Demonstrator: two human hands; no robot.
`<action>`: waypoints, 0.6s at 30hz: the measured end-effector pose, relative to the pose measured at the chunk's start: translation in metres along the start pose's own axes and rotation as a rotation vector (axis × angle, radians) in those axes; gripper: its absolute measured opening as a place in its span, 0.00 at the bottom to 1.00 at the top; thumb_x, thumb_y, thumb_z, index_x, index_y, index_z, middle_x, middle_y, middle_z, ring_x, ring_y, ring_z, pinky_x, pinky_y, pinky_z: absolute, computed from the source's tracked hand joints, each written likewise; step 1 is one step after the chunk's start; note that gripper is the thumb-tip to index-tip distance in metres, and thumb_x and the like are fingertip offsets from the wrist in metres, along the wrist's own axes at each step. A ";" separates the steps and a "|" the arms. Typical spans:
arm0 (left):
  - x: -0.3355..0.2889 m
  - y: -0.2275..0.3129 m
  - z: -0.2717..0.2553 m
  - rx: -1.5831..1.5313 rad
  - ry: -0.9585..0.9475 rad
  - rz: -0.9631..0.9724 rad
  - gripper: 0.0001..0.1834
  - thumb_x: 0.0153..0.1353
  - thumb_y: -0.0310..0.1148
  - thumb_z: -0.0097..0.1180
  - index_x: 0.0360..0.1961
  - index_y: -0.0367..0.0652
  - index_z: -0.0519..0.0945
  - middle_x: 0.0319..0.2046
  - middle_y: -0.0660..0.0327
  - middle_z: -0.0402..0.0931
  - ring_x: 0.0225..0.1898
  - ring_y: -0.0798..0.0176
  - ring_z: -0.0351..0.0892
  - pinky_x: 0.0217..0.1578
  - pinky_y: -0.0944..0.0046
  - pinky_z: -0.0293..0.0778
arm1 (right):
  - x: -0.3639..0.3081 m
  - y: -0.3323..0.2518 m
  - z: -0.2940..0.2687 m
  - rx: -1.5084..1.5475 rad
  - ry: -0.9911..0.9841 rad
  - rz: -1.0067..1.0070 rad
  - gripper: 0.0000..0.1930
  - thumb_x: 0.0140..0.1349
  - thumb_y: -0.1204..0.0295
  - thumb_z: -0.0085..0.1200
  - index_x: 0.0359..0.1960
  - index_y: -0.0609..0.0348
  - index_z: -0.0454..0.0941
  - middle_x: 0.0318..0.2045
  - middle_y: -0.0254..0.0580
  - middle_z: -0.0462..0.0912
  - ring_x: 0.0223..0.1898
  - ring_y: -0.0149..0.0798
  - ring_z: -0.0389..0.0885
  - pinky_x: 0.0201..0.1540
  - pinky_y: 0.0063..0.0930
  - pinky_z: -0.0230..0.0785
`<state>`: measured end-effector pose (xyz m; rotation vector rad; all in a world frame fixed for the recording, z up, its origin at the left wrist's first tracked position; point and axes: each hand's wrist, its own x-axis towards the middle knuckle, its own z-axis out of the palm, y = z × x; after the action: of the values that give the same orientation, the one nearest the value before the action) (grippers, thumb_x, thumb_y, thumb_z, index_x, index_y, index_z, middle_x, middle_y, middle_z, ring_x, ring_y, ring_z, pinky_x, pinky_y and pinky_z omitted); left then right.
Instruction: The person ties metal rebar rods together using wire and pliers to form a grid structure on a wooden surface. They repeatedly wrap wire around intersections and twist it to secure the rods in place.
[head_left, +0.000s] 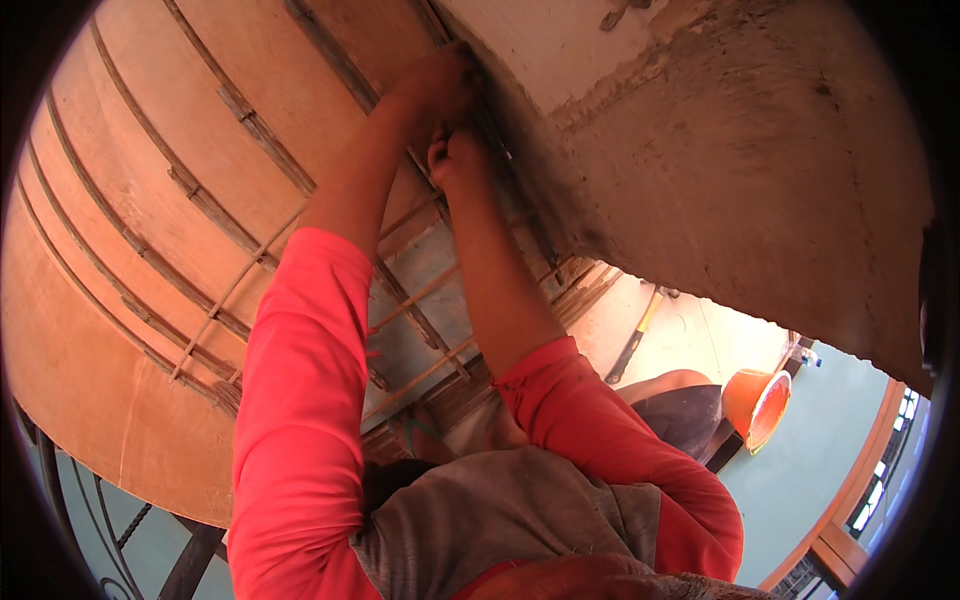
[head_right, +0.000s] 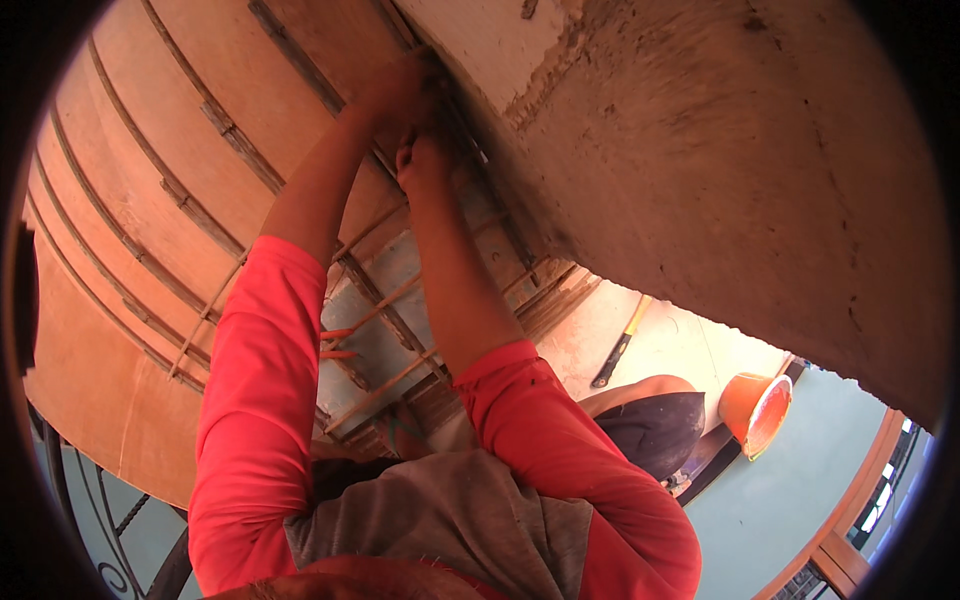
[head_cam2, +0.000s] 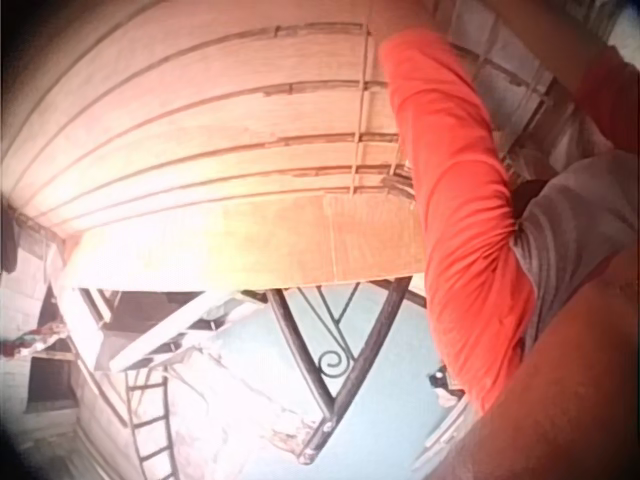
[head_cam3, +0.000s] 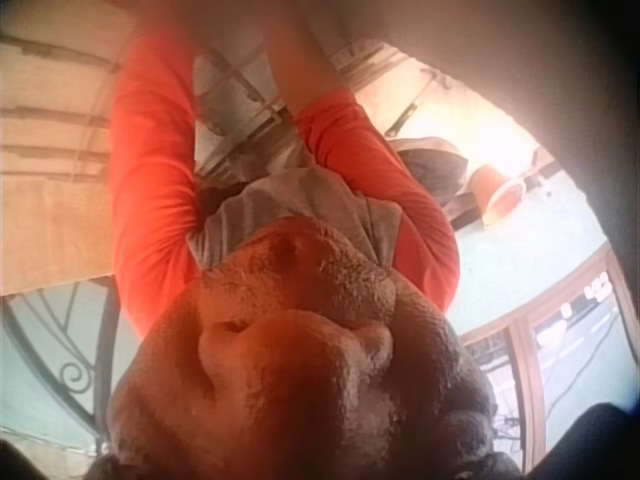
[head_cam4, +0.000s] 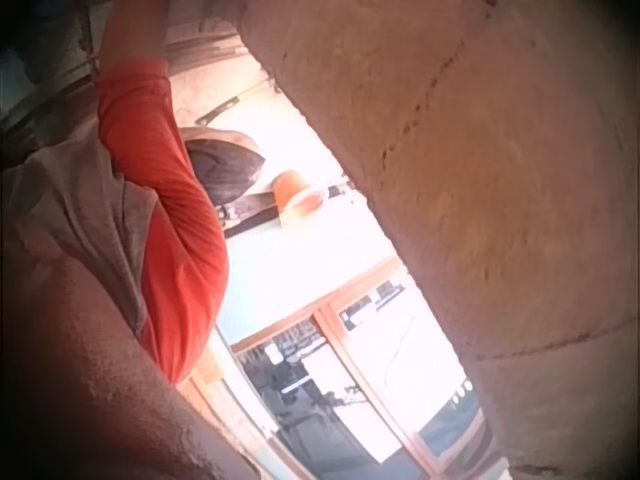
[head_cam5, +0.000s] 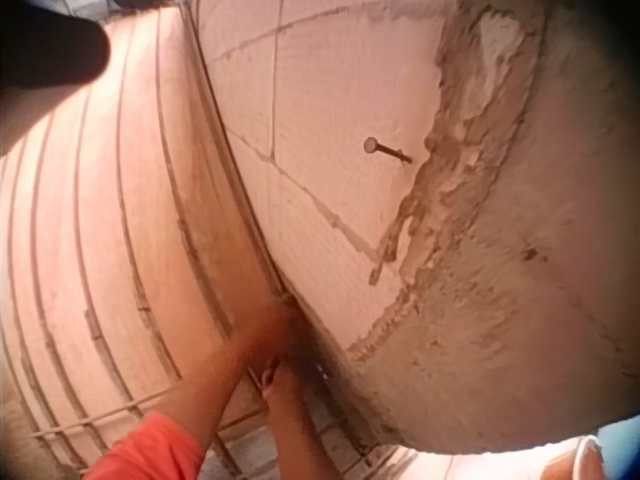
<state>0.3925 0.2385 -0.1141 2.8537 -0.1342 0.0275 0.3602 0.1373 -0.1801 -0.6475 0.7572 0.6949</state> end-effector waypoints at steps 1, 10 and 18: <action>0.000 -0.007 0.007 -0.091 0.086 -0.009 0.16 0.68 0.41 0.55 0.48 0.44 0.86 0.58 0.50 0.78 0.57 0.43 0.79 0.59 0.48 0.76 | 0.007 -0.001 -0.002 -0.001 -0.027 0.017 0.07 0.73 0.73 0.46 0.44 0.48 0.78 0.31 0.28 0.79 0.25 0.22 0.74 0.19 0.13 0.61; -0.004 -0.028 0.022 -0.275 0.239 0.058 0.17 0.66 0.42 0.62 0.50 0.44 0.85 0.53 0.53 0.81 0.54 0.44 0.81 0.55 0.52 0.78 | 0.033 -0.011 -0.016 0.100 -0.185 0.191 0.06 0.71 0.74 0.46 0.39 0.49 0.76 0.27 0.26 0.76 0.21 0.21 0.70 0.16 0.14 0.60; -0.009 -0.015 0.028 -0.374 0.321 -0.113 0.17 0.68 0.43 0.61 0.52 0.48 0.85 0.49 0.53 0.84 0.52 0.46 0.84 0.52 0.53 0.78 | 0.032 -0.025 -0.003 0.129 -0.319 0.254 0.07 0.71 0.71 0.47 0.33 0.47 0.75 0.22 0.24 0.73 0.19 0.22 0.67 0.16 0.14 0.60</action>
<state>0.3851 0.2456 -0.1452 2.4399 0.0811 0.3913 0.3946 0.1301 -0.2000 -0.3140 0.5861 0.9477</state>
